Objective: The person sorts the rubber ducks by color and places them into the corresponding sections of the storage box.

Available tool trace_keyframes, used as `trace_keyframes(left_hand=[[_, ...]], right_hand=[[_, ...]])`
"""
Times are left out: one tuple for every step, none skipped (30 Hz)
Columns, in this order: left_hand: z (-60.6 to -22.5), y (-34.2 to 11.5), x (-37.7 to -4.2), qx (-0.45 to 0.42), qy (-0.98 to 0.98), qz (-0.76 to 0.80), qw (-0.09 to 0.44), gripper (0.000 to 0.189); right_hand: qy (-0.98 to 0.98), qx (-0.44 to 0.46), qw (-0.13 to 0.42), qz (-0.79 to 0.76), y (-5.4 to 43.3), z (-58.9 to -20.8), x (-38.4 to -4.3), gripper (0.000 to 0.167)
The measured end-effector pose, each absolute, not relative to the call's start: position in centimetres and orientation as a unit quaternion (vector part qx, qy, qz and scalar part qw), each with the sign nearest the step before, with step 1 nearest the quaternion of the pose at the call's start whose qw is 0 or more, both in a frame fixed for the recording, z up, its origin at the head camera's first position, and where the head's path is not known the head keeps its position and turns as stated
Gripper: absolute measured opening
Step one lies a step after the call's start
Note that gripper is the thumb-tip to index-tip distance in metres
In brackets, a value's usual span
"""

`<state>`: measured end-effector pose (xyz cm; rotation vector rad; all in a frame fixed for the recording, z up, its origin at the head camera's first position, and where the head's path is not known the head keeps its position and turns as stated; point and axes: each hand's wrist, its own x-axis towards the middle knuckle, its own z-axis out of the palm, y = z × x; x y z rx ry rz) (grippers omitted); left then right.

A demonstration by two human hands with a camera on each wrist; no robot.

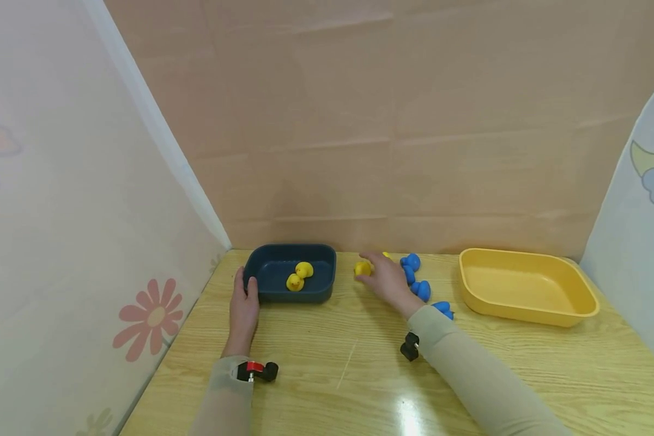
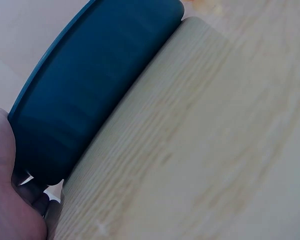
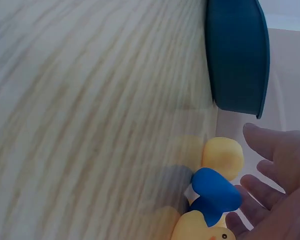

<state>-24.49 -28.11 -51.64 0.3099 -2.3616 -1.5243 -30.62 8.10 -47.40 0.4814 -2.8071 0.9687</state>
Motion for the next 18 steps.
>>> trace_keyframes(left_hand=[[-51.63,-28.09,-24.47,0.109,-0.825,-0.533,0.156,0.067],[-51.64,-28.08,-24.47,0.108,-0.824,-0.534,0.156,0.068],[-51.64,-28.06,-24.46,0.107,-0.824,-0.534,0.156,0.068],[-51.67,-28.05,-24.46,0.107,-0.824,-0.534,0.156,0.068],[-51.71,-28.05,-24.48,0.107,-0.824,-0.534,0.155,0.068],[-51.78,-28.05,-24.49,0.107,-0.824,-0.535,0.155,0.068],[-51.83,-28.08,-24.52,0.107,-0.824,-0.535,0.155,0.068],[-51.88,-28.09,-24.55,0.107,-0.824,-0.535,0.154,0.068],[-51.89,-28.09,-24.57,0.107,-0.824,-0.535,0.153,0.068],[-51.92,-28.1,-24.6,0.107,-0.824,-0.535,0.153,0.068],[-51.94,-28.1,-24.63,0.106,-0.824,-0.535,0.153,0.068],[-51.93,-28.1,-24.64,0.106,-0.824,-0.535,0.153,0.068],[-51.93,-28.1,-24.65,0.107,-0.825,-0.534,0.153,0.068],[-51.91,-28.08,-24.67,0.107,-0.825,-0.534,0.154,0.068],[-51.89,-28.06,-24.65,0.107,-0.825,-0.533,0.155,0.068],[-51.88,-28.05,-24.64,0.108,-0.825,-0.533,0.156,0.068],[-51.85,-28.03,-24.62,0.108,-0.825,-0.532,0.157,0.068],[-51.81,-28.01,-24.59,0.109,-0.825,-0.531,0.157,0.067]], right_hand=[[-0.933,0.161,0.063,0.316,8.04,-47.46,-30.61,0.063],[-0.935,0.161,0.059,0.311,7.97,-47.5,-30.59,0.063],[-0.936,0.161,0.055,0.308,7.92,-47.51,-30.57,0.063],[-0.938,0.161,0.052,0.303,7.87,-47.51,-30.54,0.063],[-0.939,0.161,0.048,0.3,7.82,-47.49,-30.5,0.062],[-0.94,0.161,0.046,0.297,7.78,-47.46,-30.45,0.061],[-0.941,0.163,0.047,0.292,7.75,-47.46,-30.42,0.06],[-0.942,0.164,0.049,0.288,7.74,-47.49,-30.38,0.059],[-0.943,0.166,0.051,0.285,7.74,-47.53,-30.35,0.057],[-0.943,0.169,0.054,0.283,7.73,-47.56,-30.34,0.055],[-0.943,0.17,0.057,0.281,7.73,-47.64,-30.34,0.054],[-0.943,0.172,0.06,0.279,7.75,-47.74,-30.37,0.053],[-0.943,0.173,0.063,0.278,7.76,-47.86,-30.4,0.051],[-0.943,0.174,0.065,0.277,7.76,-47.95,-30.43,0.05],[-0.943,0.173,0.066,0.277,7.76,-48.01,-30.45,0.049],[-0.943,0.172,0.067,0.277,7.75,-48.08,-30.48,0.047],[-0.943,0.171,0.068,0.277,7.74,-48.16,-30.49,0.045],[-0.943,0.171,0.069,0.276,7.73,-48.22,-30.49,0.043]])
